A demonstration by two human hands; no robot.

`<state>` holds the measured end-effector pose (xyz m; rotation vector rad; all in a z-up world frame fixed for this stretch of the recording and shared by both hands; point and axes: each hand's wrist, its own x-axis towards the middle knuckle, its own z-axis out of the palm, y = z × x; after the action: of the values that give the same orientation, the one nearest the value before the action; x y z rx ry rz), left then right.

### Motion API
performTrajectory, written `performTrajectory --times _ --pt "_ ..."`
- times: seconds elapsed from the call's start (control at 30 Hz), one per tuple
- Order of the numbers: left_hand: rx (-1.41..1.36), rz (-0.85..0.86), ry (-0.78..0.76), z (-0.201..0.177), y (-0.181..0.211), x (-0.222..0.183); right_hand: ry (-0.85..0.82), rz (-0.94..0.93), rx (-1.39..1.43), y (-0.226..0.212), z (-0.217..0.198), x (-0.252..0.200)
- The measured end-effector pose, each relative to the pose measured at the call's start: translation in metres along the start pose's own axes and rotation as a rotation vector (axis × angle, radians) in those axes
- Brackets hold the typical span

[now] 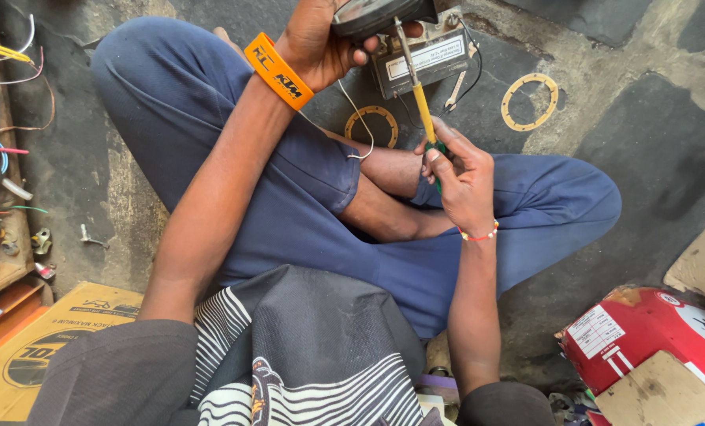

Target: The person sits on the floor and uses a screwdriver to disassemble and reassemble a circular electrical component, likely a speaker or motor. They remove a cover, adjust internal parts, and reattach the cover, handling the component and tools with both hands.

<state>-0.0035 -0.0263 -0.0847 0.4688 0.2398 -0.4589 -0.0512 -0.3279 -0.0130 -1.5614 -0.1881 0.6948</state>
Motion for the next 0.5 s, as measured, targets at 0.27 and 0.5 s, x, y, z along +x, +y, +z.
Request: performTrajectory --times 0.27,0.5 --pt "0.000 0.009 -0.030 -0.0008 -0.0009 -0.0017 -0.005 0.004 0.015 0.0020 -0.0004 -0.0002" --pt "0.018 0.018 -0.040 -0.0030 -0.0026 -0.0019 0.008 0.017 0.034 0.0016 -0.0008 -0.0004"
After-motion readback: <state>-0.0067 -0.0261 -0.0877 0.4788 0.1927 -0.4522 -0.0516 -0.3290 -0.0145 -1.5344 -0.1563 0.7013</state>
